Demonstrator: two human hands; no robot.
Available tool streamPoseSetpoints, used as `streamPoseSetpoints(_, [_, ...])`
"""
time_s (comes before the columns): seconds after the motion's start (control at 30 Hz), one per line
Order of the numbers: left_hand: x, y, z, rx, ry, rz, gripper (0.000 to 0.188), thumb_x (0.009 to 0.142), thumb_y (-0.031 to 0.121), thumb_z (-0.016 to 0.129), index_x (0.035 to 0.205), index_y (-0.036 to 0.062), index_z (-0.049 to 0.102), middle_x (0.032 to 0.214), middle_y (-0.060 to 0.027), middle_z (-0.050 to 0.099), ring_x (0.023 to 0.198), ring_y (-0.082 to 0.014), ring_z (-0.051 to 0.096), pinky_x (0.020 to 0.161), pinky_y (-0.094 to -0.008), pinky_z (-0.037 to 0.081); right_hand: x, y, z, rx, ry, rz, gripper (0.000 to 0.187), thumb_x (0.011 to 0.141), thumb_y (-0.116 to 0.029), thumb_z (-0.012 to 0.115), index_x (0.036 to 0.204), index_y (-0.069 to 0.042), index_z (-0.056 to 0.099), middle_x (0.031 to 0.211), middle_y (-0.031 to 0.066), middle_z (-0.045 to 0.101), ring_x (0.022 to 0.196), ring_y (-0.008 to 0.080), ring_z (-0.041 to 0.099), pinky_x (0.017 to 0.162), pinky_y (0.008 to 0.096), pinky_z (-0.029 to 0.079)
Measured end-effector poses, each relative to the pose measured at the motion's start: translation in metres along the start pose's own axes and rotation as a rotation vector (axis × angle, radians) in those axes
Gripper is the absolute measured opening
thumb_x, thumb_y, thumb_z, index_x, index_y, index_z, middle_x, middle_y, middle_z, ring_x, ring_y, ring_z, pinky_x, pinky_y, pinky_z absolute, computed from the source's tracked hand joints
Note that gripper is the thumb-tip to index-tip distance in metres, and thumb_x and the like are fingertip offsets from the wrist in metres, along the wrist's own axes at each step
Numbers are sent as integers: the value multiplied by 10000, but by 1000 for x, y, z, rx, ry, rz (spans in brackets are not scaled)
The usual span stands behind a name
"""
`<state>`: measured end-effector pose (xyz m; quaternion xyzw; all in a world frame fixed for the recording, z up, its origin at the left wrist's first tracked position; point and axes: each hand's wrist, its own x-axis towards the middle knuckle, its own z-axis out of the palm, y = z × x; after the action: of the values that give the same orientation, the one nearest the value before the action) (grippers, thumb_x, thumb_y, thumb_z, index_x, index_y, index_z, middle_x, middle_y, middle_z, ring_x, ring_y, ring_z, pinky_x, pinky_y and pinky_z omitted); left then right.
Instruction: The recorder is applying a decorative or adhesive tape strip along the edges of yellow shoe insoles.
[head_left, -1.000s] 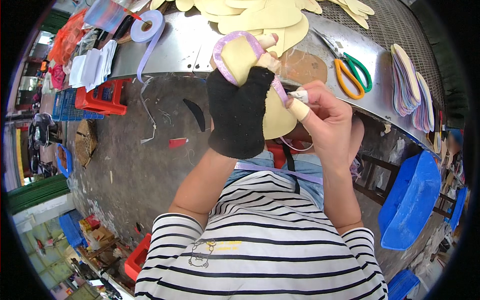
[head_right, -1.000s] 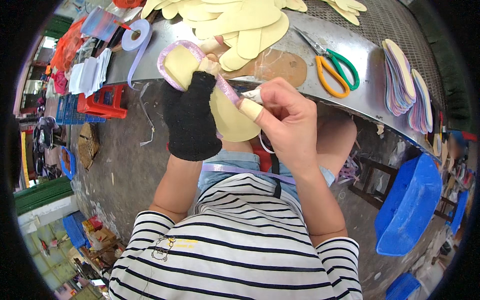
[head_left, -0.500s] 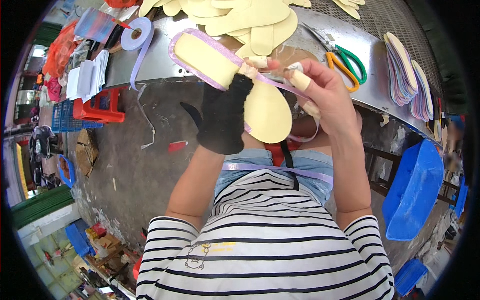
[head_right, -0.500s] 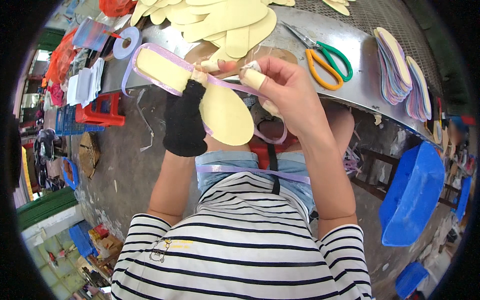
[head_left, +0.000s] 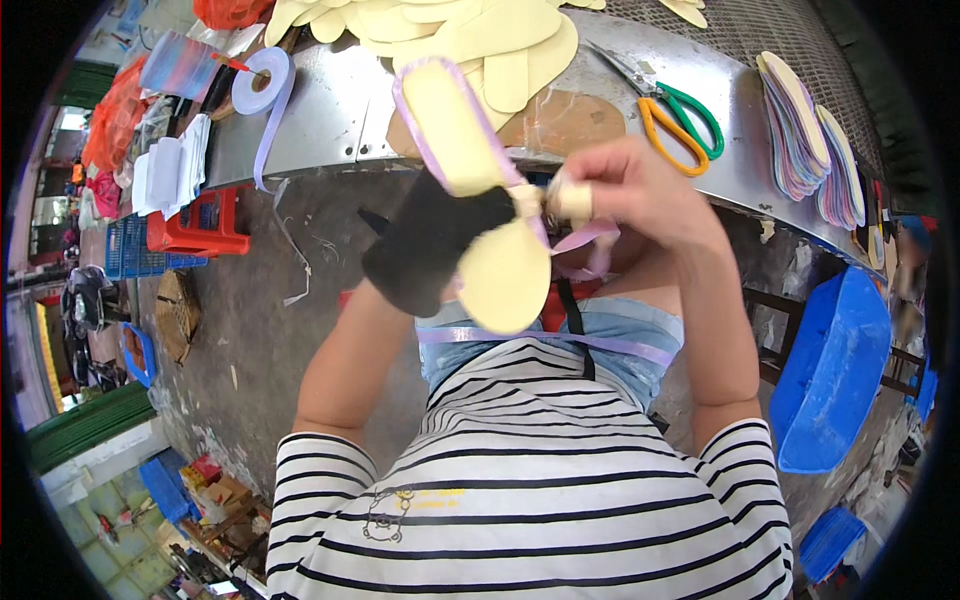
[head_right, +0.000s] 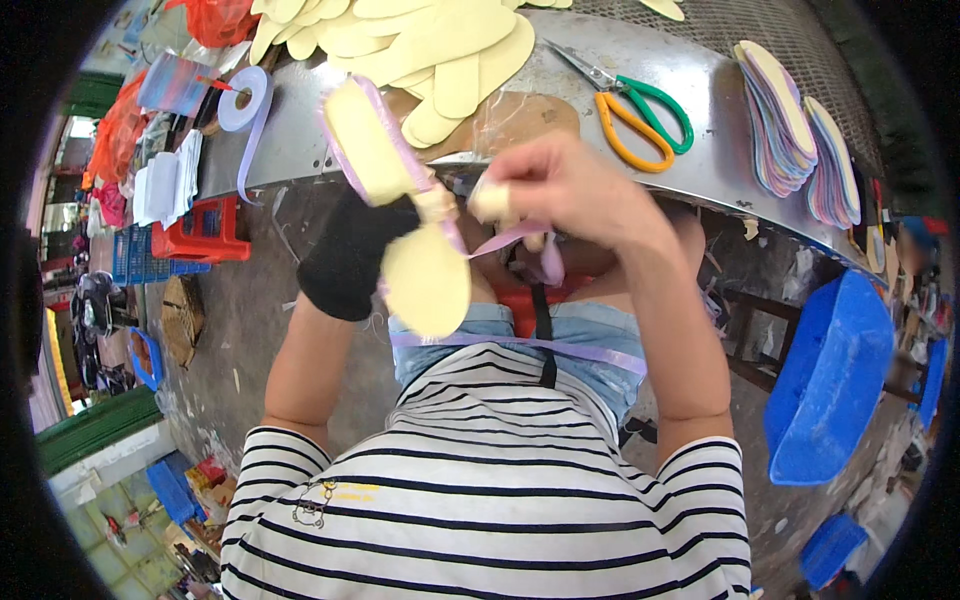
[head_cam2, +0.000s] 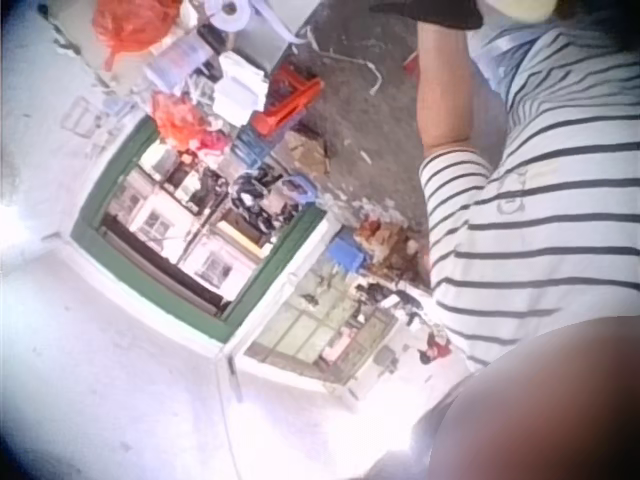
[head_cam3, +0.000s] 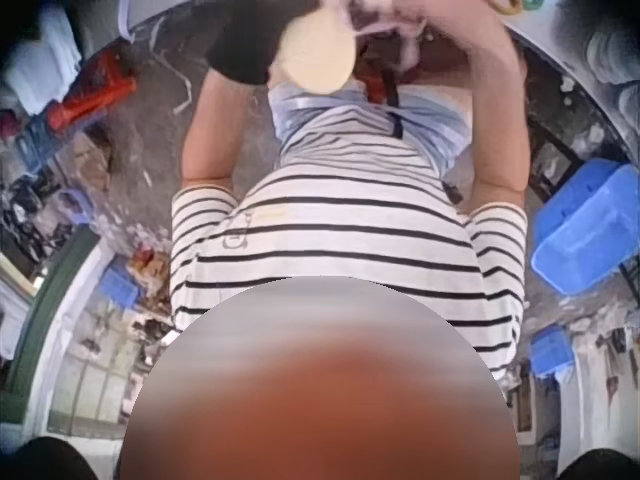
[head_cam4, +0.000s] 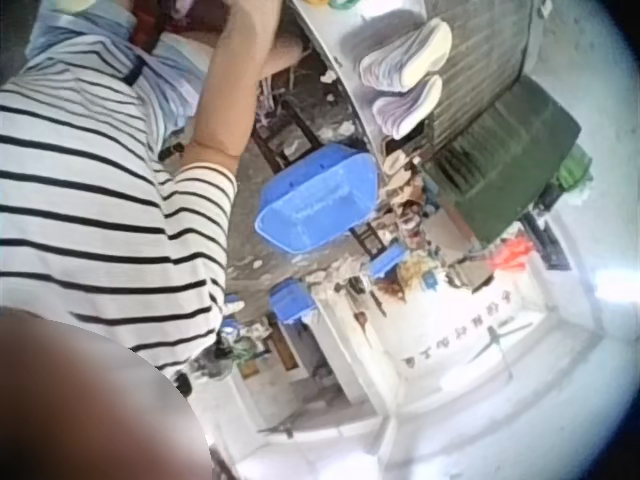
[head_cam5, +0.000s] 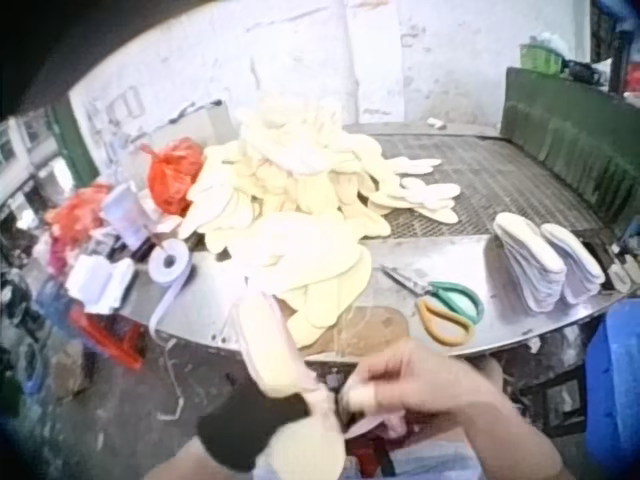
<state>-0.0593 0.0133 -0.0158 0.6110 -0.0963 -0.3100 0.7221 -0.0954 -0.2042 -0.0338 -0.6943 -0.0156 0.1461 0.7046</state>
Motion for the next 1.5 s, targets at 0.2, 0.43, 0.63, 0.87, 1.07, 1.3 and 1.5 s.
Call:
streamPoseSetpoints(0.2, [-13,15,-5,-634,-269,-121,490,861,272,588,1230,-18,449,1124,-108,556,804,-131,589,738,-263,513,-2,13,-92,-1263,742,-245,271,719,-185,653,867,37,605,828,173,616,724,290,600,663,352,462])
streamPoseSetpoints(0.43, [-11,13,3,-789,-113,46,516,845,197,599,1280,11,393,1168,-195,559,952,-298,619,758,-367,542,-18,15,-89,-1183,712,45,280,693,-166,623,883,35,581,836,180,587,742,321,570,693,360,457])
streamPoseSetpoints(0.63, [-2,1,0,-872,40,89,503,851,192,590,1263,-21,398,1126,-169,571,1065,-267,573,820,-359,526,-65,14,16,-149,412,-169,332,749,-176,670,994,-51,486,827,-19,501,745,57,483,665,192,388])
streamPoseSetpoints(0.87, [3,-3,-2,-1003,31,187,275,830,169,622,999,42,446,1113,-175,538,1102,-297,540,835,-311,523,-81,41,69,-183,259,-41,549,673,-423,790,945,-53,489,784,-24,477,701,50,440,615,180,336])
streamPoseSetpoints(1.07, [2,-15,8,-953,-1,160,356,840,188,605,1109,28,437,1129,-171,548,1102,-269,544,878,-318,497,-65,47,79,-119,379,-106,385,668,-151,795,848,-34,476,649,-25,433,603,57,393,541,196,329])
streamPoseSetpoints(1.3, [12,-33,-6,-681,-3,79,407,834,255,615,1133,3,500,1077,-137,584,972,-200,593,831,-338,514,-70,36,44,-408,528,-44,290,663,-110,771,758,-33,508,590,21,492,549,74,450,508,235,368])
streamPoseSetpoints(1.5, [10,-28,19,-540,250,151,215,817,135,634,992,17,590,887,-39,612,810,-132,595,730,-266,475,-37,10,-34,-1164,840,-208,172,751,-113,665,836,4,573,730,121,575,651,303,550,611,322,451])
